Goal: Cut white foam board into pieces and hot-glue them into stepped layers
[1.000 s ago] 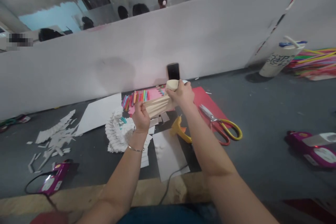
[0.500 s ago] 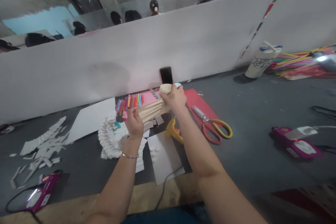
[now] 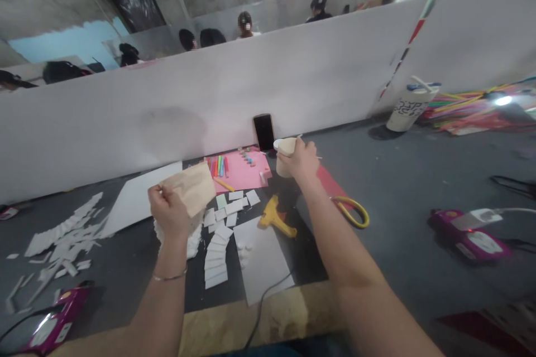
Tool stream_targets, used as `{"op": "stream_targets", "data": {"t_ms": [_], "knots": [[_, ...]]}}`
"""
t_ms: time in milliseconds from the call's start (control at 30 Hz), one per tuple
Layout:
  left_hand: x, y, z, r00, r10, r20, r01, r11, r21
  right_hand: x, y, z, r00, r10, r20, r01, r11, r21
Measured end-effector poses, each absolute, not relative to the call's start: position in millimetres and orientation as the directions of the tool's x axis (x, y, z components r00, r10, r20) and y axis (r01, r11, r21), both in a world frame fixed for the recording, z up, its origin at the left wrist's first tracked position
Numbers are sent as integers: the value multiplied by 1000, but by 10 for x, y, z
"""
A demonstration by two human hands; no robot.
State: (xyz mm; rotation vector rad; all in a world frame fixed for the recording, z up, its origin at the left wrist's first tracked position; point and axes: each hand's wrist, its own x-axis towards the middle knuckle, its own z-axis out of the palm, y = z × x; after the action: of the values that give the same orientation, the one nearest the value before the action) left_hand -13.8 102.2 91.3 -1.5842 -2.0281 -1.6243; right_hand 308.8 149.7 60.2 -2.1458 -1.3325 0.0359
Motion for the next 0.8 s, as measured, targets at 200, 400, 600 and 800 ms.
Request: {"op": "stream_targets", "data": {"t_ms": [200, 400, 600, 800], "knots": [[-8, 880, 912, -343, 858, 383, 583, -125, 803, 2873, 1656, 564, 258, 910, 324, 910, -116, -399], [-107, 691, 999, -322, 919, 226, 316, -120, 941, 2889, 1734, 454, 190, 942, 276, 918, -71, -391], [-234, 483, 1107, -346, 823, 450, 552, -209, 807, 3019, 1474, 452, 174, 957, 232, 899, -58, -435], [-471, 221, 1168, -325, 804, 499, 642, -200, 740, 2880, 697, 494, 171, 891, 421, 873, 61, -484]]}}
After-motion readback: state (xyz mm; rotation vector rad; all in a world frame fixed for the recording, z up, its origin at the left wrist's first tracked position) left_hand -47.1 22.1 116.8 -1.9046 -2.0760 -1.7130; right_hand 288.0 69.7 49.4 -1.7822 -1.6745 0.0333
